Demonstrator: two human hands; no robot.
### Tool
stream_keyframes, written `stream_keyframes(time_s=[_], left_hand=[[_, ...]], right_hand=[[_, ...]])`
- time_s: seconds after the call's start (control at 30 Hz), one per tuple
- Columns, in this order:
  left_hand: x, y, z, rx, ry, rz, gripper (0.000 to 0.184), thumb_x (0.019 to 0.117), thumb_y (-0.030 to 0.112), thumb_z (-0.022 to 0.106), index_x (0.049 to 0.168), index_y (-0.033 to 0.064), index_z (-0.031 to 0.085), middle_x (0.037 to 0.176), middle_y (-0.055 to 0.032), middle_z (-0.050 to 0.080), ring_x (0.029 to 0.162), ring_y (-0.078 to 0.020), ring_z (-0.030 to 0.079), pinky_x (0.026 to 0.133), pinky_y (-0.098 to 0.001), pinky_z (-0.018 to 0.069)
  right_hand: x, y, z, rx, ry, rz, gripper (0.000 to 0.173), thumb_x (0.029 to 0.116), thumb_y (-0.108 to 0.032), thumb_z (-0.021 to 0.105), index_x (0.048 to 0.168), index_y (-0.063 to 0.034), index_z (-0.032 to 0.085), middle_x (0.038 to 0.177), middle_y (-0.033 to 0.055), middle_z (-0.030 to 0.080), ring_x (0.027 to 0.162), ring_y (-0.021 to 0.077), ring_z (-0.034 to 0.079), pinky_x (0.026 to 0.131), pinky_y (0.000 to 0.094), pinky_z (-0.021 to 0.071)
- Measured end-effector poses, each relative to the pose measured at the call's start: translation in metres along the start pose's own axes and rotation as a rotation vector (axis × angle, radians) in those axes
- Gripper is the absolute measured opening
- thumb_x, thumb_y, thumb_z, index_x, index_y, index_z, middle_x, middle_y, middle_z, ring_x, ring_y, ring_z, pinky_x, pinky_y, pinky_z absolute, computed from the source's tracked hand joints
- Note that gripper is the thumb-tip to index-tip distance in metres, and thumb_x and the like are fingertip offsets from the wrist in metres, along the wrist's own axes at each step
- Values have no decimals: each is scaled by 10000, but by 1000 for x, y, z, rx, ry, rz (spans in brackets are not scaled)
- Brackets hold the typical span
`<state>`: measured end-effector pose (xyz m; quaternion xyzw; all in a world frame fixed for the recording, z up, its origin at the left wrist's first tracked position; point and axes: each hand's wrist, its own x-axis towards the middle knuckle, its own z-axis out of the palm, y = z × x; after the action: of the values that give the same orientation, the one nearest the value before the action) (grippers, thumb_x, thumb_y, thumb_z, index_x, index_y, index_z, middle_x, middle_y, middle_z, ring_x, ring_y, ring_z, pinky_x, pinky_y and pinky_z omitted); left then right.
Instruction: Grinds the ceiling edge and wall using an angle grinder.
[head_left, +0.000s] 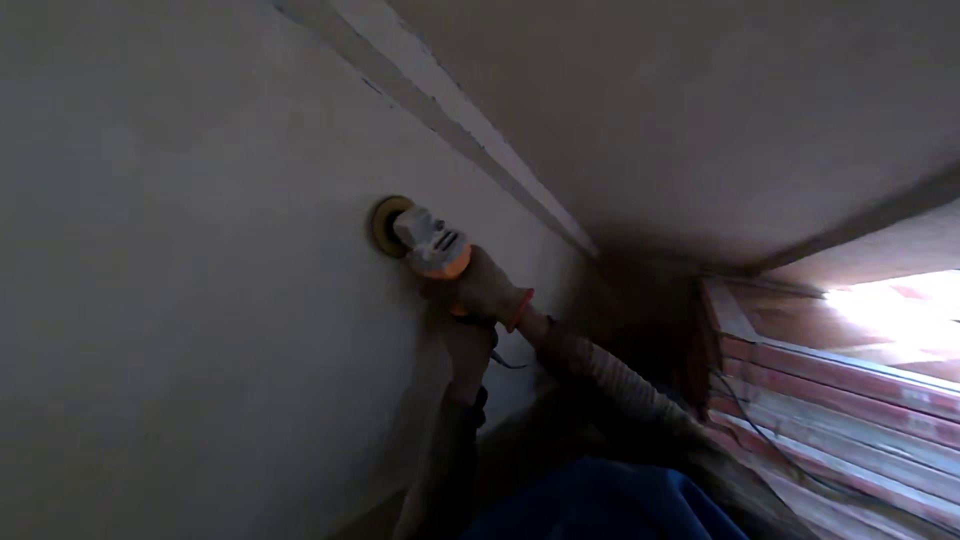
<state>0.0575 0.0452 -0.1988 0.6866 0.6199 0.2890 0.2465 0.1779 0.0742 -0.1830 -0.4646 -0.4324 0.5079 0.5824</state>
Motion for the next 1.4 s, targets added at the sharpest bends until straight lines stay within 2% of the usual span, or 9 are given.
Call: stream_keyframes(time_s=[0.17,0.27,0.47,0.57,0.8,0.97,1.13,1.3,1.4], left_hand=[[29,-4,37,61,-241,-108,756,707,117,891,1348,-10,511,991,-156,680,787,-216,692,686,-398,612],[45,-4,61,263,-374,-149,757,717,216,894,1341,-11,529,1048,-161,691,906,-260,694,813,-458,591],[56,-20,92,358,-464,-160,712,672,229,886,1272,2,576,1037,-158,695,927,-285,695,811,-499,589],[51,-7,81,304,-396,-151,672,713,210,886,1270,1,573,990,-152,699,845,-266,705,752,-472,604],[51,32,39,154,-181,45,771,706,139,915,1338,-46,515,1089,-189,673,978,-249,681,883,-426,580],[52,15,61,225,-367,-60,676,675,145,910,1239,-5,570,960,-150,694,793,-237,708,698,-429,621],[51,-30,106,382,-499,-185,664,704,253,884,1250,9,595,992,-144,707,869,-267,706,775,-485,596],[38,-50,100,311,-366,-162,699,703,228,895,1284,0,580,1017,-153,704,886,-271,702,790,-480,598],[10,-37,63,146,-235,-134,750,762,146,898,1364,-43,493,1053,-194,676,866,-260,696,759,-442,615]], right_hand=[[25,60,-28,289,203,167,364,882,-218,804,1160,-45,645,911,86,716,780,176,705,711,361,614],[35,95,-48,418,242,302,408,903,-292,764,1205,-56,627,960,100,704,803,201,694,715,394,603],[41,140,-66,528,237,324,368,984,-369,642,1184,-61,664,992,101,702,850,204,690,762,406,597],[36,107,-64,510,247,321,370,940,-361,700,1165,-69,662,942,92,704,784,196,688,705,393,598],[16,26,-51,273,151,190,540,859,-448,770,1248,-117,592,918,98,672,718,196,651,597,368,554],[36,92,-61,433,207,296,503,851,-466,772,1186,-111,648,920,86,698,736,189,674,634,381,580],[24,137,-75,533,224,366,381,974,-353,660,1253,-94,638,1013,90,694,828,195,680,742,390,591],[30,145,-56,563,256,363,373,952,-289,707,1204,-22,642,982,129,708,822,221,705,741,401,612],[9,96,-31,318,186,246,393,909,-256,776,1201,-30,643,988,99,718,860,178,707,798,375,610]])
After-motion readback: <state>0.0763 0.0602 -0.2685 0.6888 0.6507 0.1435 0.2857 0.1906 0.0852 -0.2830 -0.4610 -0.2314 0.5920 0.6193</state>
